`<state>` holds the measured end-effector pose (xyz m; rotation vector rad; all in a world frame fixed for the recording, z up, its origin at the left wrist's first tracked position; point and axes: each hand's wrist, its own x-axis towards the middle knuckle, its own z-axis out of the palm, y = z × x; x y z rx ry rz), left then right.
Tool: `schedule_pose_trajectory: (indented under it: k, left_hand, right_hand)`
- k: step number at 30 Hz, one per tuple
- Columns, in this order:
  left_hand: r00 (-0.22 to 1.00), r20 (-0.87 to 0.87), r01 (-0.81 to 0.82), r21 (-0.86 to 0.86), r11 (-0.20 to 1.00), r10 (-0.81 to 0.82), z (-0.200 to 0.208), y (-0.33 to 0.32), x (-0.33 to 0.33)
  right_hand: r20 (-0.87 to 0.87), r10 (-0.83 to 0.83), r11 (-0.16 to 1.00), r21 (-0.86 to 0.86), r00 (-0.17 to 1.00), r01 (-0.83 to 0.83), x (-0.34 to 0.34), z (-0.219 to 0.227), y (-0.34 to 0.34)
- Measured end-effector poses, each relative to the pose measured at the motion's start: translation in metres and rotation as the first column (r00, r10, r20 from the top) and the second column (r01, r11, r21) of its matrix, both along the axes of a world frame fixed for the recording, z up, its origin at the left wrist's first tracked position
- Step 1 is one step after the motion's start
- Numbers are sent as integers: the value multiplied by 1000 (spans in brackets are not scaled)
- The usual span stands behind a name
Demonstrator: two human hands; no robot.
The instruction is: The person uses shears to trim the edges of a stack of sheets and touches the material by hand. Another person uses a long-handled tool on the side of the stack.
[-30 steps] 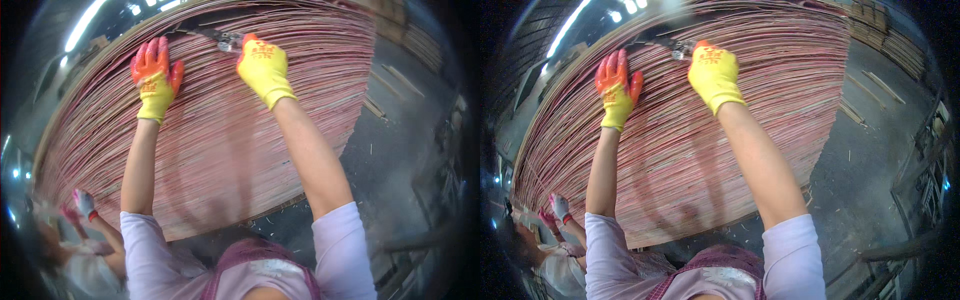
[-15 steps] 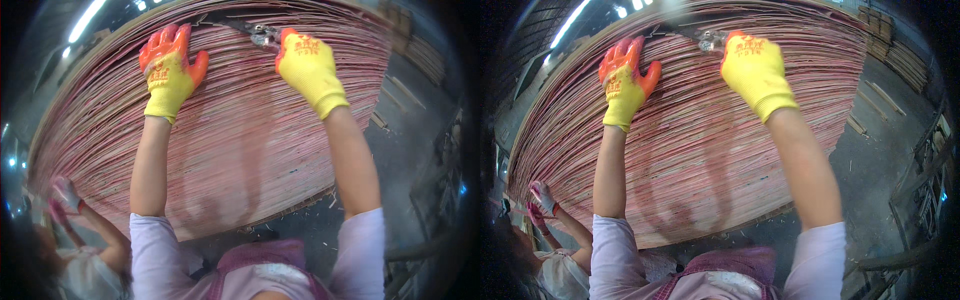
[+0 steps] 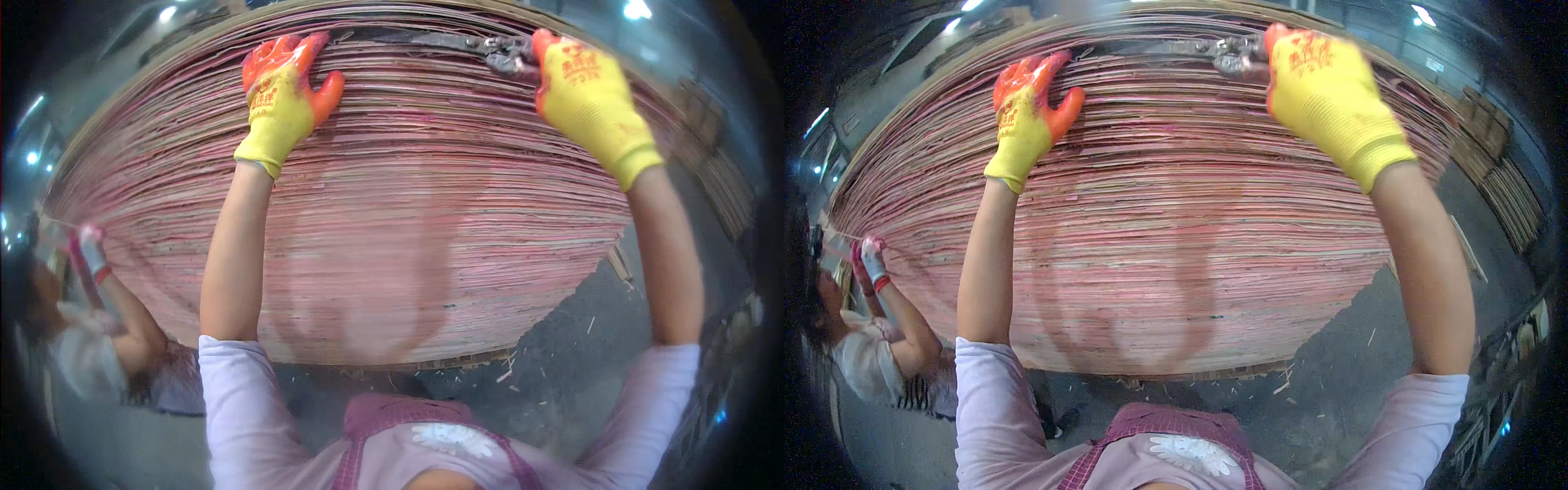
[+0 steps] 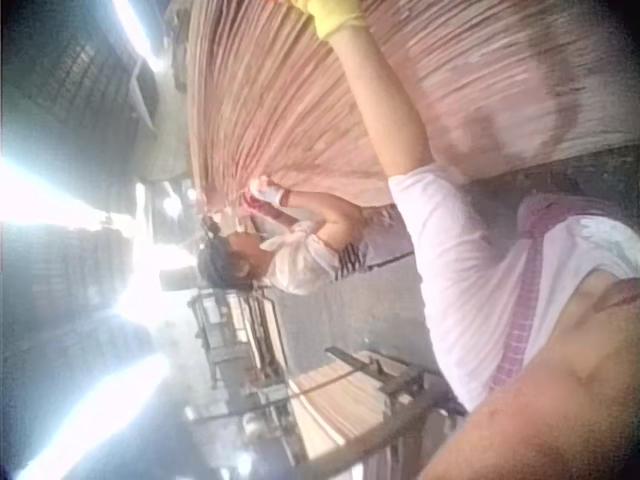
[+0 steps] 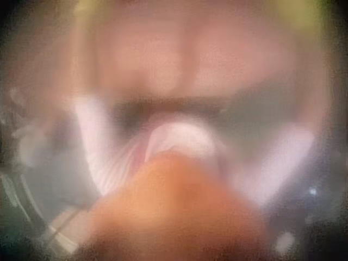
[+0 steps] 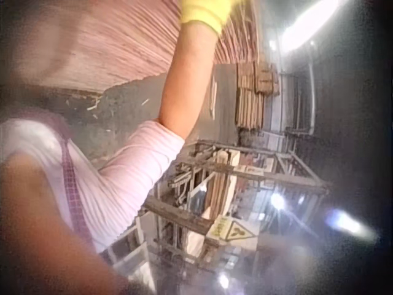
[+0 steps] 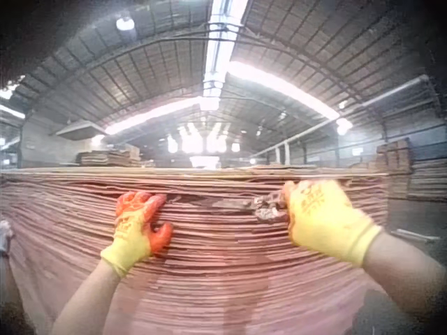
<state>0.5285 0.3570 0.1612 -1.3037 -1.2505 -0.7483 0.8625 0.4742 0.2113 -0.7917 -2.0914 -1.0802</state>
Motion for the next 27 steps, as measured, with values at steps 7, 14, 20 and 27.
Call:
schedule_pose_trajectory:
  k: [7, 14, 20, 27]
  left_hand:
    - [998, 23, -51, -11, 999, 51, 0, -3, 6]
    - [998, 43, -40, -5, 999, 40, -3, 0, 7]
    - [1000, 7, -31, 59, 998, 30, -4, 1, 2]
    - [998, 53, 32, -11, 999, -31, 1, 0, -6]
  right_hand:
    - [0, 25, 946, -324, 1000, -24, -11, -42, 13]
    - [68, -86, 979, -177, 994, 97, -26, 3, -2]
    - [59, -87, 991, -94, 994, 92, -35, -1, 10]
    - [105, -96, 983, 167, 990, 78, -34, 13, 44]
